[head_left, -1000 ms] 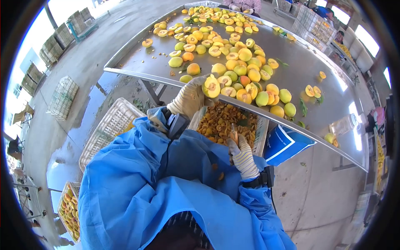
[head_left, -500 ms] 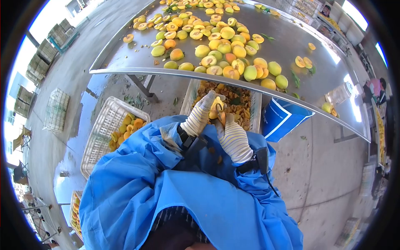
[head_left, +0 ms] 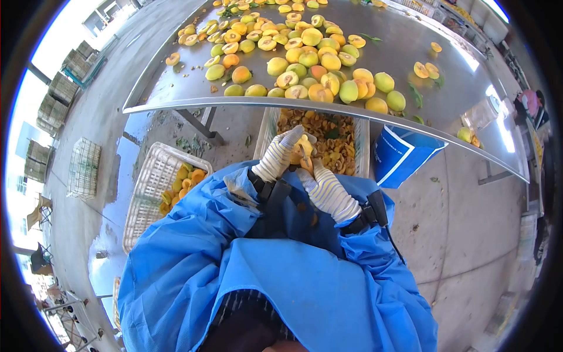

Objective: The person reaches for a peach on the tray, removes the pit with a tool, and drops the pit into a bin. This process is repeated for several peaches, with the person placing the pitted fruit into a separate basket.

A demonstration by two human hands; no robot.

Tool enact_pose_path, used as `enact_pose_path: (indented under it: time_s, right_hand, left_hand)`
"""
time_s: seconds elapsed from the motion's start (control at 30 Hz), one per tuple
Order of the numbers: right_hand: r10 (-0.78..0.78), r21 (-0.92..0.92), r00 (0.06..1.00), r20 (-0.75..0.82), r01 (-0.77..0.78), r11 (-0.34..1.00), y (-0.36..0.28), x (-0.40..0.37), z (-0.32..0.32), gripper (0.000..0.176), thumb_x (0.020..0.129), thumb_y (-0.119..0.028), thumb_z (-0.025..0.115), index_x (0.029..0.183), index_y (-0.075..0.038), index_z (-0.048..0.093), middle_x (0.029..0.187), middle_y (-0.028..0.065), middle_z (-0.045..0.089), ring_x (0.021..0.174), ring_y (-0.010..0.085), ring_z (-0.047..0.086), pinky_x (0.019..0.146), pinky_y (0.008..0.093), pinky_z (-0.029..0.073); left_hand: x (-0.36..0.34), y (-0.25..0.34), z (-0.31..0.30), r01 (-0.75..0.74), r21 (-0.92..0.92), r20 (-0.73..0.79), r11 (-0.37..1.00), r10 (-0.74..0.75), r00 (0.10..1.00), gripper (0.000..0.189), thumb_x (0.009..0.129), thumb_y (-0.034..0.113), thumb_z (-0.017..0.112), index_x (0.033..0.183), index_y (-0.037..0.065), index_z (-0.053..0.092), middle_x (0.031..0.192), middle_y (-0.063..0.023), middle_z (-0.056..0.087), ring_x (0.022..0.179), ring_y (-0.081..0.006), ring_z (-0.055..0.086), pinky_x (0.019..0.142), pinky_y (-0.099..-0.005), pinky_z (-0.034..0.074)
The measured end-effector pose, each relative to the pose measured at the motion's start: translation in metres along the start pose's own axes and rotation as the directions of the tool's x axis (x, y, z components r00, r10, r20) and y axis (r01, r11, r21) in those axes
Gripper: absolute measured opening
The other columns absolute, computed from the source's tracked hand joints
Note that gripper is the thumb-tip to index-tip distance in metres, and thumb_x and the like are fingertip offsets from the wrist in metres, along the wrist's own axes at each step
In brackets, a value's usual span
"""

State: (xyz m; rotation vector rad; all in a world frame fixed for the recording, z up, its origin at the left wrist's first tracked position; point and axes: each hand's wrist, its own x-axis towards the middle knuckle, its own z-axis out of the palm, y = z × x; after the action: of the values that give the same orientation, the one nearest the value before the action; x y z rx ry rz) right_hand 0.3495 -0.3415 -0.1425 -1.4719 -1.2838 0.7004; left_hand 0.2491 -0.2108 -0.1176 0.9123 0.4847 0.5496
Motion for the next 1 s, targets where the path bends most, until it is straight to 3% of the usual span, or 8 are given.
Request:
enact_pose_path:
  time_s: [0.03, 0.13, 0.23, 0.47, 0.57, 0.67, 0.77, 1.0]
  right_hand:
    - [-0.235, -0.22, 0.966, -0.106, 0.208, 0.953, 0.002, 0.002, 0.007, 0.031, 0.097, -0.036, 0.057, 0.108, -0.007, 0.053, 0.068, 0.0003, 0.051, 0.053, 0.0108, 0.052, 0.046, 0.0287, 0.043]
    - [0.412, 0.355, 0.862, 0.295, -0.499, 0.791, -0.04, -0.005, -0.012, 0.032, 0.098, -0.038, 0.055, 0.107, -0.008, 0.052, 0.064, 0.0011, 0.049, 0.043, 0.0112, 0.048, 0.037, 0.0276, 0.04]
    - [0.471, 0.618, 0.797, 0.378, -0.596, 0.512, -0.043, -0.003, -0.007, 0.027, 0.098, -0.038, 0.055, 0.102, -0.011, 0.053, 0.063, -0.0004, 0.051, 0.041, 0.0104, 0.046, 0.036, 0.0264, 0.038]
    - [0.26, 0.278, 0.95, 0.17, -0.3, 0.913, -0.015, 0.0, -0.002, 0.033, 0.097, -0.041, 0.055, 0.103, -0.009, 0.05, 0.06, 0.0012, 0.046, 0.039, 0.0123, 0.044, 0.035, 0.0291, 0.038]
    - [0.531, 0.395, 0.741, 0.41, -0.669, 0.629, -0.048, 0.002, -0.019, 0.032, 0.097, -0.037, 0.054, 0.109, -0.008, 0.05, 0.062, 0.0029, 0.05, 0.041, 0.0138, 0.048, 0.037, 0.0305, 0.042]
    - [0.52, 0.547, 0.721, 0.457, -0.689, 0.475, -0.047, 0.001, -0.022, 0.026, 0.098, -0.033, 0.056, 0.108, -0.01, 0.053, 0.061, -0.0004, 0.049, 0.04, 0.0117, 0.043, 0.036, 0.028, 0.036]
    - [0.383, 0.278, 0.878, 0.289, -0.459, 0.843, -0.029, -0.001, -0.013, 0.029, 0.097, -0.037, 0.055, 0.104, -0.01, 0.051, 0.061, 0.0013, 0.048, 0.04, 0.0128, 0.046, 0.037, 0.0294, 0.04]
    - [0.483, 0.439, 0.708, 0.515, -0.702, 0.561, -0.052, -0.001, -0.031, 0.029, 0.096, -0.042, 0.055, 0.092, -0.014, 0.05, 0.058, -0.0015, 0.045, 0.039, 0.0108, 0.042, 0.036, 0.0277, 0.035]
  left_hand:
    - [0.003, 0.003, -0.004, 0.068, 0.004, 0.035, 0.998, -0.068, 0.997, 0.047, 0.09, 0.045, 0.065, 0.103, 0.0, 0.063, 0.091, -0.0117, 0.067, 0.081, -0.0207, 0.067, 0.073, -0.0318, 0.056]
    - [0.005, 0.009, -0.008, 0.181, 0.07, 0.092, 0.981, -0.187, 0.978, 0.044, 0.091, 0.044, 0.065, 0.1, 0.001, 0.065, 0.088, -0.0102, 0.067, 0.078, -0.0193, 0.067, 0.072, -0.0296, 0.055]
    - [0.006, -0.01, 0.0, -0.114, 0.109, -0.022, 0.987, 0.117, 0.993, 0.044, 0.092, 0.044, 0.063, 0.1, 0.0, 0.066, 0.086, -0.0084, 0.067, 0.077, -0.0173, 0.066, 0.07, -0.0273, 0.054]
    - [0.007, -0.006, -0.01, -0.006, 0.121, 0.036, 0.993, 0.001, 0.999, 0.039, 0.095, 0.039, 0.061, 0.101, 0.0, 0.065, 0.09, -0.0082, 0.067, 0.077, -0.0165, 0.066, 0.07, -0.0286, 0.054]
    - [0.011, -0.01, -0.017, 0.025, 0.129, 0.029, 0.991, -0.029, 0.999, 0.039, 0.095, 0.038, 0.061, 0.101, -0.001, 0.065, 0.091, -0.0087, 0.068, 0.077, -0.017, 0.066, 0.07, -0.0294, 0.054]
    - [0.006, -0.011, -0.004, -0.114, 0.141, 0.0, 0.983, 0.115, 0.993, 0.039, 0.094, 0.038, 0.062, 0.101, -0.001, 0.065, 0.093, -0.0093, 0.068, 0.078, -0.0168, 0.066, 0.071, -0.0295, 0.054]
    - [0.01, -0.01, -0.011, -0.025, 0.158, 0.013, 0.987, 0.023, 1.0, 0.041, 0.094, 0.039, 0.063, 0.101, -0.001, 0.065, 0.091, -0.0096, 0.068, 0.078, -0.0173, 0.066, 0.072, -0.0296, 0.055]
    - [0.004, 0.012, -0.006, 0.18, 0.153, 0.092, 0.972, -0.195, 0.977, 0.042, 0.093, 0.041, 0.062, 0.099, 0.0, 0.066, 0.083, -0.0102, 0.068, 0.073, -0.0177, 0.066, 0.071, -0.0287, 0.054]
